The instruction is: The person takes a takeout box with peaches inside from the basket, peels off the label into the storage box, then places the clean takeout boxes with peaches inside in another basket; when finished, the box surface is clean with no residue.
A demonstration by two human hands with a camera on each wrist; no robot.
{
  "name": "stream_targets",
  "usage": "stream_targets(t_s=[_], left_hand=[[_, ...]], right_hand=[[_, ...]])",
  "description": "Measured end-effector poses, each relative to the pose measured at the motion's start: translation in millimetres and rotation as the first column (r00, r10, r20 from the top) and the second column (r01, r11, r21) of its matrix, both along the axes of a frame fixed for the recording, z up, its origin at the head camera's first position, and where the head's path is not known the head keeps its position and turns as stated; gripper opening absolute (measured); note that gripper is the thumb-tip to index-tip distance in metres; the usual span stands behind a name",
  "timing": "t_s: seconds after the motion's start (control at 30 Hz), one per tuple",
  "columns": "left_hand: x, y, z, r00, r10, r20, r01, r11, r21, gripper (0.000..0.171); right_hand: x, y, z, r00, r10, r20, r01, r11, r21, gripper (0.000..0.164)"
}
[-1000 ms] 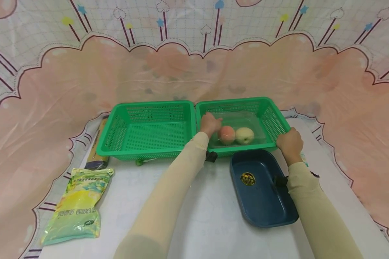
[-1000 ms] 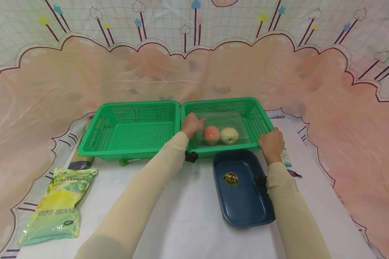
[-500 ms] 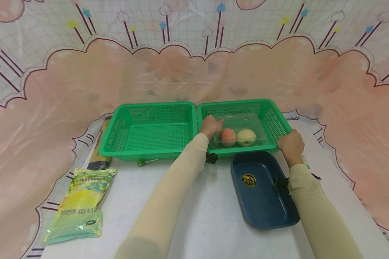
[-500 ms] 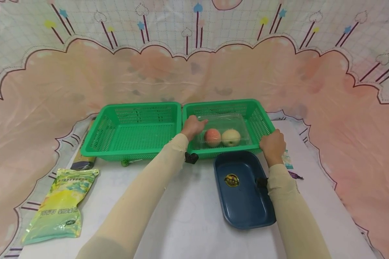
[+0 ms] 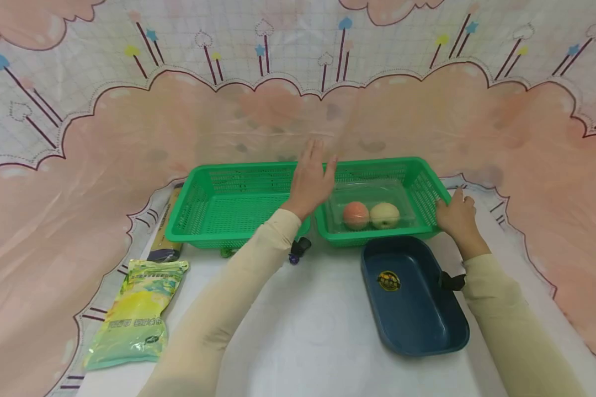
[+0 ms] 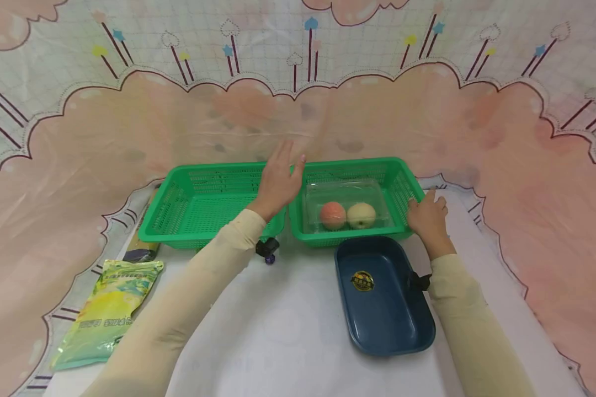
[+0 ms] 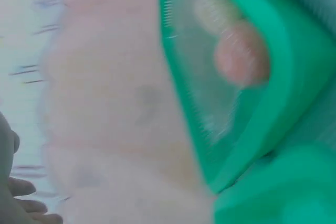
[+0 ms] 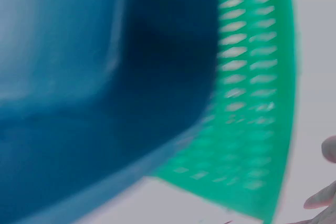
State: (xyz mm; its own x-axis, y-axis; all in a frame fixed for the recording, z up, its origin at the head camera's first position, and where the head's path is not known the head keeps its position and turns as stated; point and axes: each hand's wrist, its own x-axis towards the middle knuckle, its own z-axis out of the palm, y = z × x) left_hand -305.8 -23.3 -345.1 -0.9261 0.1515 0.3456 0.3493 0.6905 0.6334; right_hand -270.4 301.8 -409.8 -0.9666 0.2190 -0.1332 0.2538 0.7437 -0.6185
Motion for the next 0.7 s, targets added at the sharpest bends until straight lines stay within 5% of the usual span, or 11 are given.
stream_targets(t_s=[0.13, 0.27, 0.43, 0.7], left_hand=[[19.4, -32.2, 27.3, 0.973, 0.037, -0.226, -0.046, 0.998, -0.034, 0.062], [36.7, -58.1, 38.1, 0.931, 0.046, -0.363, -0.081, 0.993, -0.082, 0.068], [59.5, -77.6, 32.7, 0.903, 0.042, -0.427, -0.147, 0.965, -0.216, 0.083], [88.5, -85.9, 12.3, 0.899, 0.011, -0.438, -0.169, 0.931, -0.324, 0.102]], right_hand=[[-0.2, -16.4, 29.3, 0.994, 0.026, -0.106, -0.024, 1.0, 0.015, 0.083], [11.4, -40.1, 56.1, 0.975, 0.063, -0.212, -0.057, 0.998, 0.035, 0.089], [33.6, -76.0, 74.8, 0.922, 0.178, -0.343, -0.139, 0.981, 0.136, 0.095], [61.0, -123.5, 75.4, 0.85, 0.365, -0.38, -0.245, 0.913, 0.327, 0.101]])
